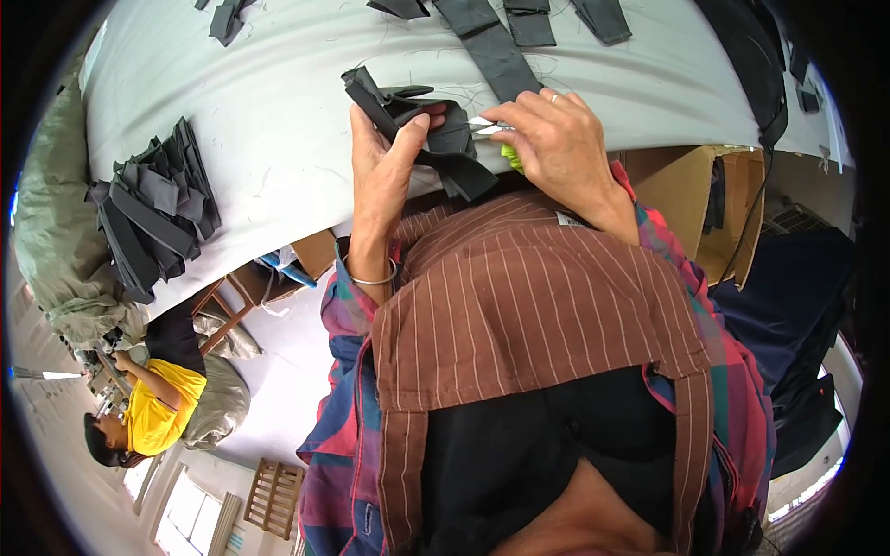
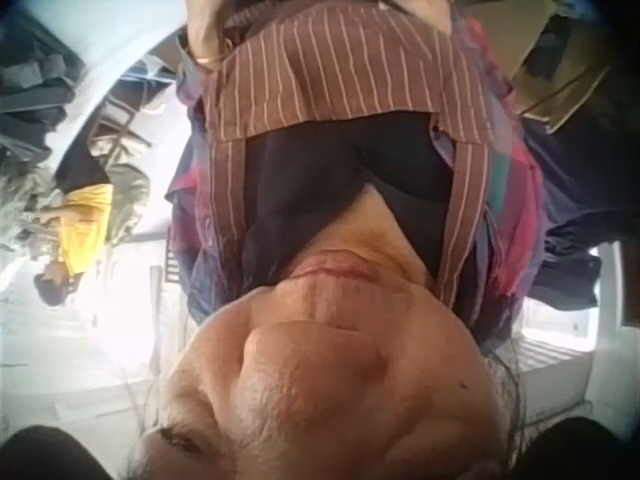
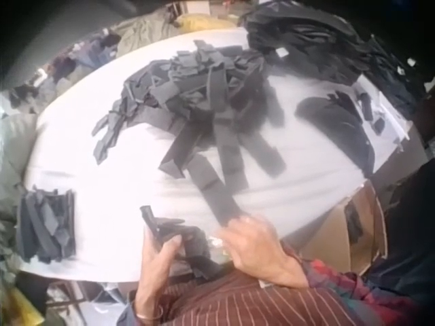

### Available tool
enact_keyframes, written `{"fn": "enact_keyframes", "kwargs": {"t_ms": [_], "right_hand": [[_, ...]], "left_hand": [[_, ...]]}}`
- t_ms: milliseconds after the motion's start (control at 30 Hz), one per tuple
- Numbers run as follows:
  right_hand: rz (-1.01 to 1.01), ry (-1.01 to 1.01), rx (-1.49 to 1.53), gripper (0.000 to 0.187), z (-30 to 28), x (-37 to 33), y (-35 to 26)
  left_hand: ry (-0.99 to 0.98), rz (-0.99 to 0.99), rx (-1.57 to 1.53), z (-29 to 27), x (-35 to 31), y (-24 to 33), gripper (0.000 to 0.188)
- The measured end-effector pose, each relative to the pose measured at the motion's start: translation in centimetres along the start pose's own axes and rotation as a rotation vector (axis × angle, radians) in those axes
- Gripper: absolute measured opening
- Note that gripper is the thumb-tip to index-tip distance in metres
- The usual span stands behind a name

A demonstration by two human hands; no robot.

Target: Trimming loose threads and excess fabric from black components using thread nippers.

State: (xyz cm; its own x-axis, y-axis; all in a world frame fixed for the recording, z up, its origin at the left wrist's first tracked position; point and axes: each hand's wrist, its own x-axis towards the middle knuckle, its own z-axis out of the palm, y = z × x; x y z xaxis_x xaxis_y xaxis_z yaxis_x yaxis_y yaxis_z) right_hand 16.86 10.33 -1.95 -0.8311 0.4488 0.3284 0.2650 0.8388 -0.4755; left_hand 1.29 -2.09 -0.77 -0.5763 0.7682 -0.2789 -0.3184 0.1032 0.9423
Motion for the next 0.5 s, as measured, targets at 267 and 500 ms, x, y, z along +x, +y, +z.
{"fn": "enact_keyframes", "kwargs": {"t_ms": [267, 500], "right_hand": [[0.100, -0.087, 0.168, 0.016, 0.4, 0.0, -0.3], [0.295, 0.140, 0.453, 0.016, -0.2, 0.9, 0.3]], "left_hand": [[0.005, 0.012, -0.011, 0.0, 0.0, -0.2, 0.033], [0.013, 0.046, -0.015, 0.0, 0.0, -0.6, 0.033]]}}
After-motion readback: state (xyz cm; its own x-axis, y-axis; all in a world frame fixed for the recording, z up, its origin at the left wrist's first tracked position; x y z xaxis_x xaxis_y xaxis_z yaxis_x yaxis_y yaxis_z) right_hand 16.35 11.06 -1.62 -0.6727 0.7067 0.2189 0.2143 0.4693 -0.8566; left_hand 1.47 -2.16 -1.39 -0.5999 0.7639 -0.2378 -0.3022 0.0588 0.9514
